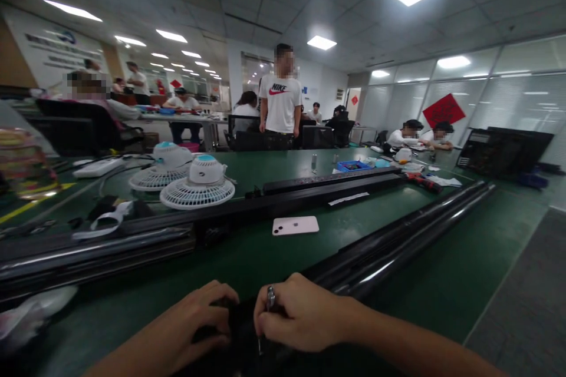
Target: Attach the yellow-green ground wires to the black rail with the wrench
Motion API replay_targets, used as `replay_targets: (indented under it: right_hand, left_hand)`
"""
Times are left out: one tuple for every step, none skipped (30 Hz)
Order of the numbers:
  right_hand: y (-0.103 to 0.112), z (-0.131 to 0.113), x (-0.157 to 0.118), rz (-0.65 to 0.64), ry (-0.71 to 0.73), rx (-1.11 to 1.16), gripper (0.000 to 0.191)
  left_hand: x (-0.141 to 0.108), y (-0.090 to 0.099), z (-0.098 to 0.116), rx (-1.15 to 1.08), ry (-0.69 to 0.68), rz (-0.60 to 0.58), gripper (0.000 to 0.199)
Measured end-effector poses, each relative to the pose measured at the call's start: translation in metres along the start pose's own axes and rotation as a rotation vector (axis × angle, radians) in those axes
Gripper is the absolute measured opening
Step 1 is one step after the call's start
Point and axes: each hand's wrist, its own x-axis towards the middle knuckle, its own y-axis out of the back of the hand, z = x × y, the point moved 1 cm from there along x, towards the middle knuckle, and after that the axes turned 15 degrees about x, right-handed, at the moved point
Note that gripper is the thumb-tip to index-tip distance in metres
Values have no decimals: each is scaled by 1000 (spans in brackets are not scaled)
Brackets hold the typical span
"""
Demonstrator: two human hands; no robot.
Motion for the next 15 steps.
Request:
replay_targets:
  right_hand:
    - [-1, 2, 2, 9, 2, 18, 13]
    - [-1, 4, 3, 12, 4, 42, 13]
    - [-2, 6, 5, 10, 5, 65, 14]
    - [-3, 8, 6, 5, 6, 84, 14]
    - [-4, 10, 7, -2, 8, 98, 14]
    - [-5, 12, 7, -8, 10, 110, 13]
    - [-6, 14, 7, -17, 13, 122, 13]
    - [-7, 16, 6, -23, 20, 136, 13]
    - [-8, 18, 5, -25, 31, 154, 13]
    - [-9, 19, 4, -22, 44, 172, 14]
    - [-10, 20, 2, -12, 60, 188, 16]
    - [-10, 21, 1, 4, 77, 202, 19]
    - [-10, 21, -1, 24, 91, 217, 23]
    - [-10, 21, -2, 44, 102, 236, 26]
    - [-11, 21, -3, 61, 108, 260, 29]
  left_hand:
    - [2, 1, 0, 9, 4, -7, 9]
    - [4, 2, 0, 18, 8, -17, 9]
    - [5, 3, 1, 28, 13, -29, 11]
    - [7, 3, 1, 38, 18, -43, 13]
    - [9, 4, 2, 45, 24, -57, 15]
    - [11, 4, 2, 50, 31, -67, 16]
    - [13, 4, 3, 52, 34, -73, 16]
    - [14, 3, 3, 54, 35, -72, 15]
    - [15, 3, 4, 54, 34, -65, 13]
    - [15, 2, 4, 51, 29, -54, 12]
    - [14, 1, 3, 43, 20, -42, 11]
    - [13, 0, 3, 32, 13, -31, 11]
    - [12, -2, 1, 15, 7, -25, 12]
    - [11, -4, 0, -8, 2, -28, 14]
    - [9, -6, -3, -32, -2, -35, 15]
